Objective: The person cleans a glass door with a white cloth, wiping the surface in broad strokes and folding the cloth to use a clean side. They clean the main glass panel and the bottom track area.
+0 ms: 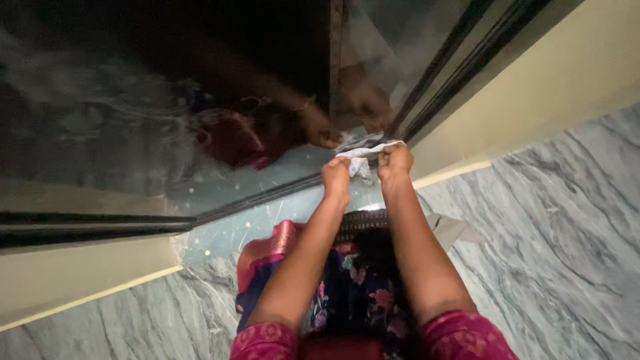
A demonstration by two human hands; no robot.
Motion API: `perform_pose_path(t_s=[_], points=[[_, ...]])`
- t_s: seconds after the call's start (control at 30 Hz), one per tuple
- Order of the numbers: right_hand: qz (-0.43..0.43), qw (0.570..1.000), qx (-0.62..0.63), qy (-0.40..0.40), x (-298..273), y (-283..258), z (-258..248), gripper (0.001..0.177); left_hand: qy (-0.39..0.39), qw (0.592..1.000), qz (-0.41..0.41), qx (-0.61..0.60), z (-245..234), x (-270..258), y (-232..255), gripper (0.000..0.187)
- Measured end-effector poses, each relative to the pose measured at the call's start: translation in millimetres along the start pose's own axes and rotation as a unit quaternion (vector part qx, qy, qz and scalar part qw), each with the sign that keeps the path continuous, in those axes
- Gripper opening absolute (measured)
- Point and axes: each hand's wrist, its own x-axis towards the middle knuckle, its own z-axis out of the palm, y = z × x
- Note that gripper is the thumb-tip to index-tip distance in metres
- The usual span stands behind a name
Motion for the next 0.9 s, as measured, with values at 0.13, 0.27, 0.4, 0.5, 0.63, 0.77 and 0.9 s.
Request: perform_pose_path(t_s=[0.13, 0.27, 0.4, 0.5, 0.63, 0.77, 0.9], points=[[0.017, 0.999, 0.029, -0.042, -7, -14, 0, 0.025, 0.061, 0.991, 0.108, 0.049, 2, -49, 46, 0.016], [-0.01, 0.993, 0.006, -0.121, -49, -27, 20, 0.032, 0.211, 0.933, 0.233, 0.174, -2, -74, 73, 0.03], [0.011, 0.984, -0.1, -0.146, -80, -27, 36, 0.03, 0.267, 0.915, 0.274, 0.126, -13, -68, 67, 0.048], [0.032, 0.979, -0.11, -0.169, -73, -12, 37, 0.029, 0.285, 0.913, 0.281, 0.076, -21, -51, 62, 0.045], [0.05, 0.981, -0.105, -0.158, -44, 16, 30, 0.027, 0.322, 0.92, 0.222, 0.016, -31, -25, 46, 0.037], [0.064, 0.981, -0.135, -0.123, -32, 44, 22, 0.023, 0.368, 0.92, 0.099, -0.092, -43, 3, 24, 0.037], [0.06, 0.974, -0.198, -0.089, -29, 69, 18, 0.017, 0.405, 0.901, 0.002, -0.156, -53, 33, 17, 0.036]])
